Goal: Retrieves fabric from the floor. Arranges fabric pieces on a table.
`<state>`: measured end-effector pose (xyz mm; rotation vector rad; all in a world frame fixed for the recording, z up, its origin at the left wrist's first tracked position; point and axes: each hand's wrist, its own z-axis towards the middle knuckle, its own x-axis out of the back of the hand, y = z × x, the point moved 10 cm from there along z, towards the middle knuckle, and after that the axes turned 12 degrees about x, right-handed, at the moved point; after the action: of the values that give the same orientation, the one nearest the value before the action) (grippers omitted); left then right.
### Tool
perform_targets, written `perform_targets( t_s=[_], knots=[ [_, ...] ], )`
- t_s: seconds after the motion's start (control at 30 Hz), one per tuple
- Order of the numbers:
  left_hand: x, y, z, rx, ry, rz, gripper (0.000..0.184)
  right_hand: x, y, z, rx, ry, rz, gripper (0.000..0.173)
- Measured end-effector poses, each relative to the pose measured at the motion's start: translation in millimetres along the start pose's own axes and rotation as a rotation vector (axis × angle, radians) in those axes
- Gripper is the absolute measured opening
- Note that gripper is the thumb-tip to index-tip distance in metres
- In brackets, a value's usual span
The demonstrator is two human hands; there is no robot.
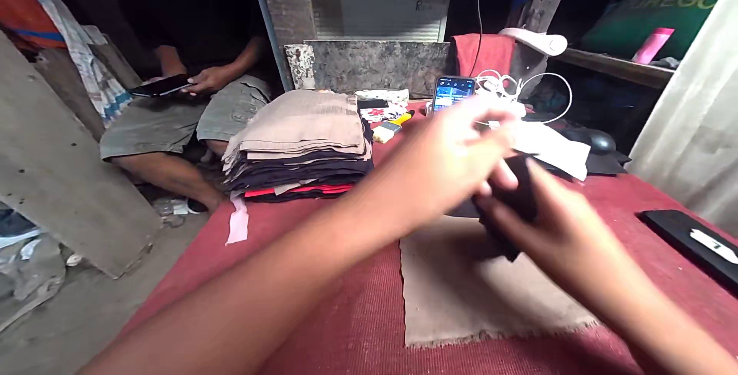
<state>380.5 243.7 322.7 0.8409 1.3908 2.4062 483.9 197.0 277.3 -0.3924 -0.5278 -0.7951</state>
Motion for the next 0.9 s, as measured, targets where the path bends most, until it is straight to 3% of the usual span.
perform_targets(
  t_s=[0.07, 0.1, 0.17, 0.2, 0.33, 0.43, 0.53, 0.7, 0.9],
  knots=[
    [26, 12, -3, -0.185, 0.152, -0.053, 0.018, 20, 5, 15, -0.066, -0.02, 0.133, 0.036],
    [27, 6, -2, -0.213, 0.125, -0.051, 0.025, 28, 7, 21, -0.086, -0.022, 0.208, 0.038],
    [2, -19, 1, -0.166, -0.086, -0.078, 0.045, 38, 8, 35, -0.109, -0.031, 0.399, 0.03],
    [-14, -32, -1, -0.102, -0.182, -0.127, 0.046, 40, 6, 43, -0.107, -0.04, 0.482, 0.024],
    [-46, -60, -14, 0.087, -0.366, -0.316, 0.013, 58, 15, 57, -0.147, 0.028, 0.571, 0.023],
    [-49, -79, -19, 0.173, -0.429, -0.339, 0.008, 66, 37, 43, -0.294, 0.087, 0.569, 0.032],
    [-37, -105, -23, 0.332, -0.409, -0.295, 0.008, 66, 66, 17, -0.457, 0.133, 0.58, 0.035],
    [-9, -152, -25, 0.676, -0.213, -0.185, 0.006, 54, 137, -51, -0.8, 0.152, 0.521, 0.027],
    [0, -163, -22, 0.777, -0.206, -0.179, 0.006, 43, 163, -100, -0.954, 0.104, 0.617, 0.025]
  ],
)
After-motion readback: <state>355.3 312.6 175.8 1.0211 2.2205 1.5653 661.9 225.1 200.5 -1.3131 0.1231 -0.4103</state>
